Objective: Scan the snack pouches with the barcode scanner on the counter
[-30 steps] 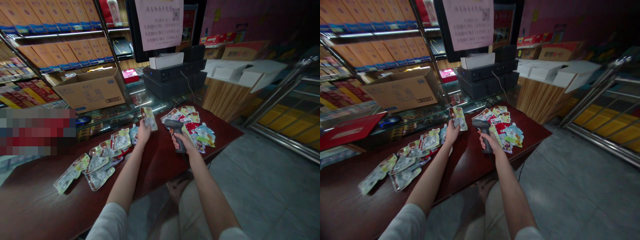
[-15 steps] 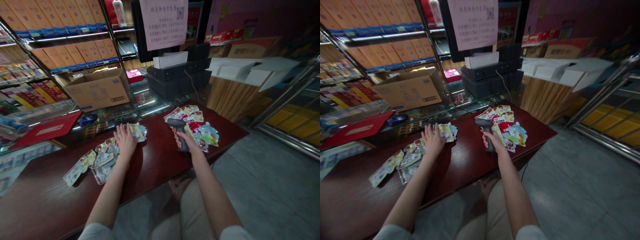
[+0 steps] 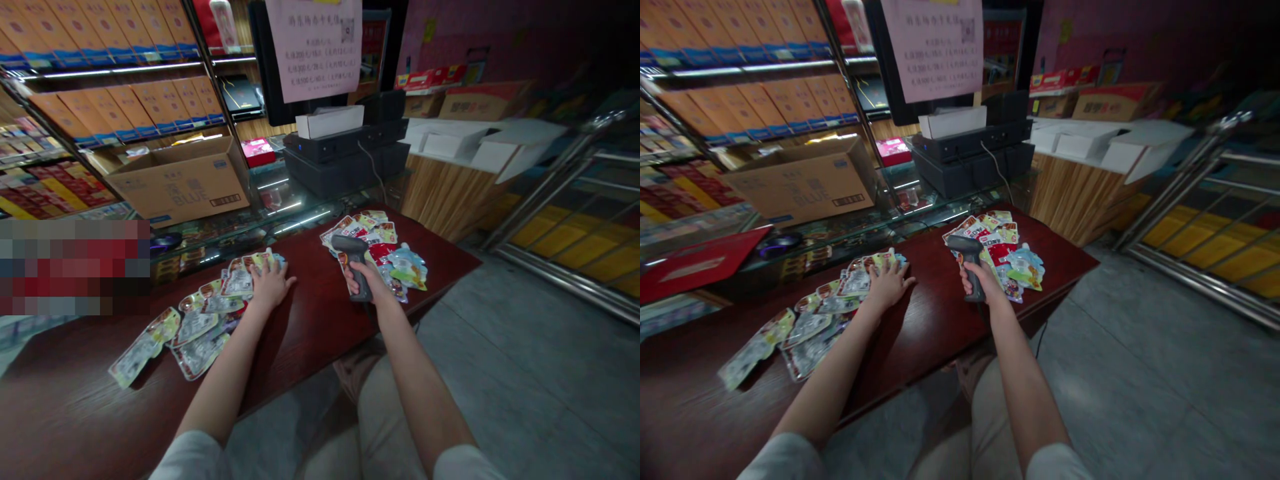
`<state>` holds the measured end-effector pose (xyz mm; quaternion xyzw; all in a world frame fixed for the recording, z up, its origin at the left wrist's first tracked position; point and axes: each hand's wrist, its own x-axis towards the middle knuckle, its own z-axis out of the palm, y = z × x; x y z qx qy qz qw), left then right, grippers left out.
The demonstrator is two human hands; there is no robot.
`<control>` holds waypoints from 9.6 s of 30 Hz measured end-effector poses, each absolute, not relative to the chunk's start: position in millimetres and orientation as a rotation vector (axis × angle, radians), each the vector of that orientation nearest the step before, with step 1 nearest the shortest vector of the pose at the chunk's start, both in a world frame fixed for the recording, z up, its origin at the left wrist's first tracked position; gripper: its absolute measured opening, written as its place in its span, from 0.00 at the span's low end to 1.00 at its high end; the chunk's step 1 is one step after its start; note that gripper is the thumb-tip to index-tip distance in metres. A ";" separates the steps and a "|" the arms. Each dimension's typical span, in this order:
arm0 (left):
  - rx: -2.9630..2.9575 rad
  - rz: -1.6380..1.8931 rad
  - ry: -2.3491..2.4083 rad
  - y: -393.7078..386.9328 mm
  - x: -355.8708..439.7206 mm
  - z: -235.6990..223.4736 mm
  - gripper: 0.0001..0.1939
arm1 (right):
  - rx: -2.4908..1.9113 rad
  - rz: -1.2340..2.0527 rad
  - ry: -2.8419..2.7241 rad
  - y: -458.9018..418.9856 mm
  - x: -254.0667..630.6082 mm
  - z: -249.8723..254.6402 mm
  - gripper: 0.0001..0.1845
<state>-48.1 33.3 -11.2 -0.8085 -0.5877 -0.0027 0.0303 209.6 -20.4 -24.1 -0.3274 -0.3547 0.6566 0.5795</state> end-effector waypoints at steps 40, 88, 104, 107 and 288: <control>-2.629 -0.496 -2.065 120.9 109.4 -16.3 0.42 | -0.857 1.272 -0.805 -48.6 276.2 -36.7 0.19; -2.195 -2.699 -2.114 90.5 -8.3 -54.8 0.20 | -0.898 1.577 -0.961 -29.1 190.1 -20.9 0.20; -2.295 -2.232 -2.077 84.9 -7.7 -42.8 0.15 | -0.851 1.560 -0.907 -29.4 190.7 -25.7 0.21; -2.309 -1.724 -2.163 75.2 -16.5 -19.4 0.17 | -0.807 1.563 -0.877 -29.5 193.1 -26.0 0.21; -2.058 -2.963 -2.034 133.6 26.7 -35.9 0.35 | -0.859 1.793 -0.990 17.9 238.0 -26.6 0.23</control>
